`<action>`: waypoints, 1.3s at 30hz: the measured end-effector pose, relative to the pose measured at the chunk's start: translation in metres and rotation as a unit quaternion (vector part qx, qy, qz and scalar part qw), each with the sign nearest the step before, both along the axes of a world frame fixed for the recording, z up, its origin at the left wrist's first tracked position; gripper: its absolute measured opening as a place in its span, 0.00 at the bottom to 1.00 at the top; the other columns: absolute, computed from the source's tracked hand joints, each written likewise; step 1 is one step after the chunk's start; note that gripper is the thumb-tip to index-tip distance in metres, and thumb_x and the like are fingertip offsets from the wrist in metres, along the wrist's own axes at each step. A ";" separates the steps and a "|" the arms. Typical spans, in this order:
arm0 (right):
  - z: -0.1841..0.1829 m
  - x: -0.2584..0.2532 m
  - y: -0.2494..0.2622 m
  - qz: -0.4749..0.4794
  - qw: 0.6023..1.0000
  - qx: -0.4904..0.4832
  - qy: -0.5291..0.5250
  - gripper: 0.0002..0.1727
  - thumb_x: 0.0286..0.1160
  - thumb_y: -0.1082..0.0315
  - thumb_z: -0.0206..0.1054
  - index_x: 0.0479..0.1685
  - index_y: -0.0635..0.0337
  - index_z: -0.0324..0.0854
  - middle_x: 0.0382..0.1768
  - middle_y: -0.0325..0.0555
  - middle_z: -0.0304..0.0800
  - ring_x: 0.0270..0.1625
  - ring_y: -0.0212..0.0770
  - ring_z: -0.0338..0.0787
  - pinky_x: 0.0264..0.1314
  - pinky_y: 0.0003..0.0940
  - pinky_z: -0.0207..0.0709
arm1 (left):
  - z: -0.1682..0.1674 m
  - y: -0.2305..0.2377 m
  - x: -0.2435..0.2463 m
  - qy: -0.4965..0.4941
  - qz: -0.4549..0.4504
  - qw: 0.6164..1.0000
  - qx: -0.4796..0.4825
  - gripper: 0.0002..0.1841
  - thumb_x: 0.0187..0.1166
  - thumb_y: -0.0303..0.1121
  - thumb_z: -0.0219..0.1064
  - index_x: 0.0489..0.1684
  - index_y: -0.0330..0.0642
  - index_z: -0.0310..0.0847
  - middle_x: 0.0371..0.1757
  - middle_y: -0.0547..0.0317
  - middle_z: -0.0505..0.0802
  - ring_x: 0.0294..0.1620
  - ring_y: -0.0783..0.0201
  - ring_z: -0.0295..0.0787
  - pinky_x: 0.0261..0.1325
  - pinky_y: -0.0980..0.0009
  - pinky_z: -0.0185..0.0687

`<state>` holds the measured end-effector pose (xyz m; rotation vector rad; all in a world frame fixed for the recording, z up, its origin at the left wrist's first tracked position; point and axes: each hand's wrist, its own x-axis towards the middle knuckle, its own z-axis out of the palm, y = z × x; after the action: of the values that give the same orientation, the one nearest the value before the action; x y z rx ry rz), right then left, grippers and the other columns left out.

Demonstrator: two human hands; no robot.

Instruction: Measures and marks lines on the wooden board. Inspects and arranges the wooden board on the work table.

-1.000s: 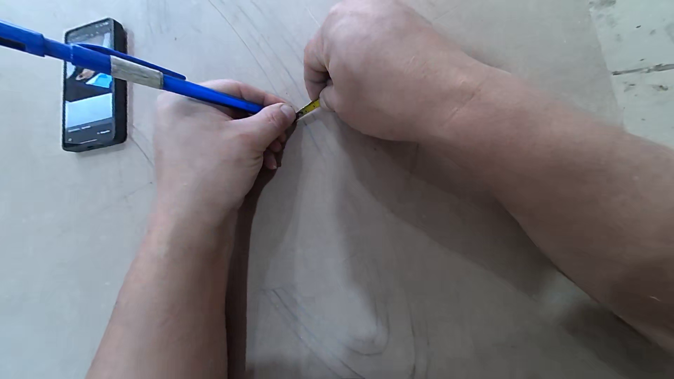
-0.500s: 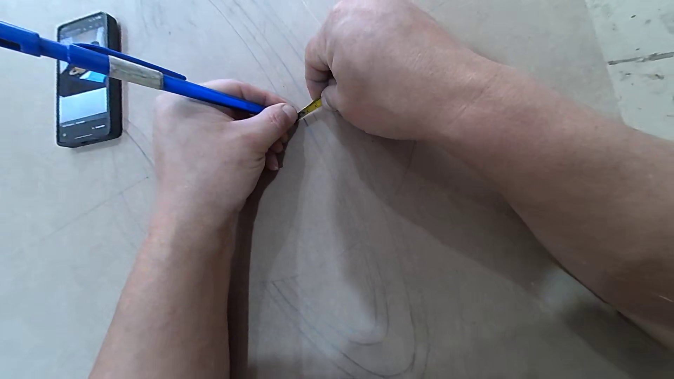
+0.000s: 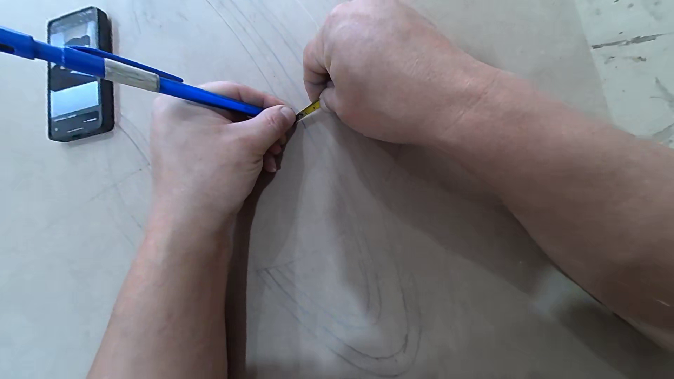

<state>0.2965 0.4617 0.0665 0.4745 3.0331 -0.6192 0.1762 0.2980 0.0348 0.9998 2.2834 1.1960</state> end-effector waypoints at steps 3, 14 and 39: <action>0.000 0.003 -0.003 -0.004 1.000 0.001 0.001 0.08 0.82 0.63 0.63 0.43 0.42 0.90 0.41 0.34 0.89 0.49 0.37 0.87 0.48 0.43 0.79 | 0.000 -0.002 0.001 0.000 -0.007 1.000 0.002 0.04 0.72 0.34 0.79 0.36 0.49 0.92 0.25 0.66 0.93 0.17 0.70 0.87 0.17 0.76 0.83; 0.000 0.012 -0.011 -0.015 1.000 0.002 -0.009 0.08 0.82 0.62 0.64 0.42 0.41 0.89 0.41 0.34 0.88 0.49 0.36 0.87 0.47 0.43 0.79 | -0.002 -0.008 0.007 0.000 -0.018 1.000 0.008 0.04 0.70 0.34 0.79 0.37 0.49 0.92 0.25 0.66 0.92 0.17 0.70 0.87 0.16 0.75 0.84; 0.000 0.040 -0.035 -0.040 0.999 -0.002 -0.013 0.07 0.82 0.60 0.65 0.42 0.39 0.89 0.36 0.32 0.88 0.45 0.35 0.87 0.43 0.41 0.78 | -0.003 -0.027 0.029 0.000 -0.042 0.999 0.010 0.03 0.71 0.35 0.79 0.37 0.50 0.92 0.24 0.66 0.92 0.17 0.70 0.86 0.16 0.75 0.83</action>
<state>0.3364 0.4271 0.0668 0.6028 3.0000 -0.6157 0.2048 0.2713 0.0320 1.0919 2.2110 1.1871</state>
